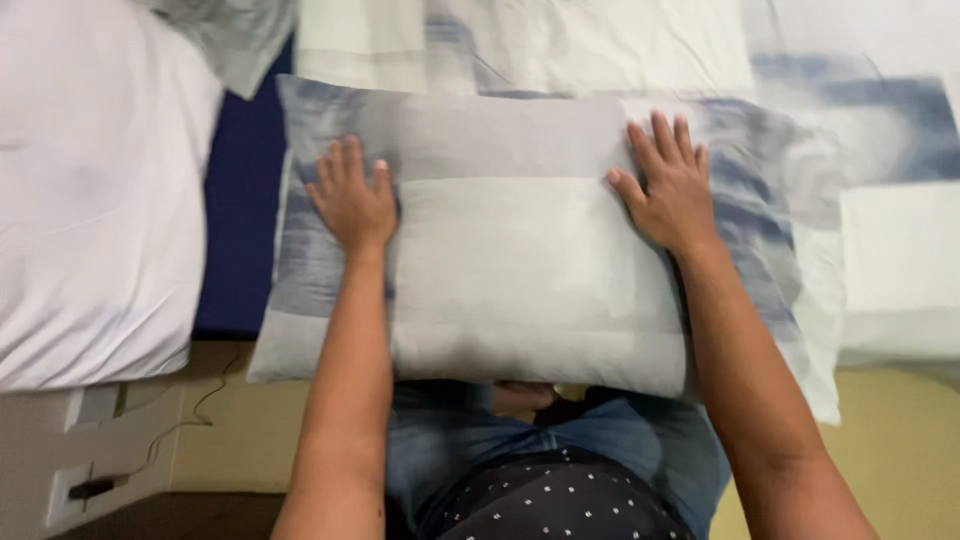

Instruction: The person smoothes a pillowcase by hand, repeatedly running their palms over the surface to remove wrinkles while holding the pillow on their lap.

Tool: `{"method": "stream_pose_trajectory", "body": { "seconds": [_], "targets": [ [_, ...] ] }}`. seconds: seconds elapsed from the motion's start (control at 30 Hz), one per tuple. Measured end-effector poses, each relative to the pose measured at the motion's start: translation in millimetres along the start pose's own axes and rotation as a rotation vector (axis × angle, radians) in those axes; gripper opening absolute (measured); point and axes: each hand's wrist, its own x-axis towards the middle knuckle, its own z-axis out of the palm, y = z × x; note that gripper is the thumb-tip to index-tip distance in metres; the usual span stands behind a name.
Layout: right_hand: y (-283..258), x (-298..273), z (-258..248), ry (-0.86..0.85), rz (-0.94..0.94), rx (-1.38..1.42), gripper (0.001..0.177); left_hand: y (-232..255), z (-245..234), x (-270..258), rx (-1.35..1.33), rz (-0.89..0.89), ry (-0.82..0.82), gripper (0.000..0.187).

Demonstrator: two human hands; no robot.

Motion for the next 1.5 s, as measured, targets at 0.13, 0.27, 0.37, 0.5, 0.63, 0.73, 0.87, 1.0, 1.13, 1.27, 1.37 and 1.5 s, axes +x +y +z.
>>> {"method": "stream_pose_trajectory", "body": {
  "seconds": [0.13,0.27,0.37,0.5,0.63,0.73,0.87,1.0,1.13,1.27,1.37,1.5],
  "targets": [
    [12.6,0.6,30.5,-0.091,0.071,-0.06,0.075,5.0,-2.0,1.5,-0.016,-0.073,-0.087,0.056],
    [14.8,-4.0,31.8,-0.112,0.086,-0.059,0.074,6.6,-5.6,-3.5,-0.018,-0.074,-0.128,0.057],
    [14.2,6.1,31.0,-0.12,0.109,-0.047,0.074,15.0,-11.1,10.6,0.021,-0.006,-0.1,0.056],
    [0.2,4.0,14.5,-0.208,0.14,0.04,0.075,53.5,-46.9,20.1,0.001,0.257,-0.242,0.055],
    [-30.9,32.9,-14.8,-0.275,0.128,0.036,0.08,137.7,-41.3,23.9,-0.185,0.533,-0.409,0.06],
    [-63.3,57.0,-10.2,-0.183,-0.028,0.038,0.063,186.3,-27.6,23.1,-0.19,0.561,-0.642,0.06],
    [-74.1,89.4,15.3,-0.31,-0.006,0.06,0.063,200.5,-3.9,44.8,-0.086,0.457,-0.922,0.064],
    [-67.5,114.9,24.1,-0.488,0.084,0.08,0.067,221.9,-16.4,69.2,0.074,0.397,-1.208,0.064],
    [-67.1,150.0,25.0,-0.47,0.134,0.131,0.062,230.5,14.3,89.3,0.125,0.367,-1.226,0.062],
    [-52.7,143.6,70.9,-0.264,0.096,0.047,0.053,198.8,71.3,55.0,-0.123,0.452,-0.647,0.045],
    [-44.7,140.4,88.5,-0.176,0.076,0.017,0.053,195.1,86.2,44.7,-0.145,0.446,-0.452,0.039],
    [-49.9,150.9,82.0,-0.193,0.097,0.028,0.046,198.0,78.5,50.6,-0.202,0.418,-0.307,0.034]
  ]
}}
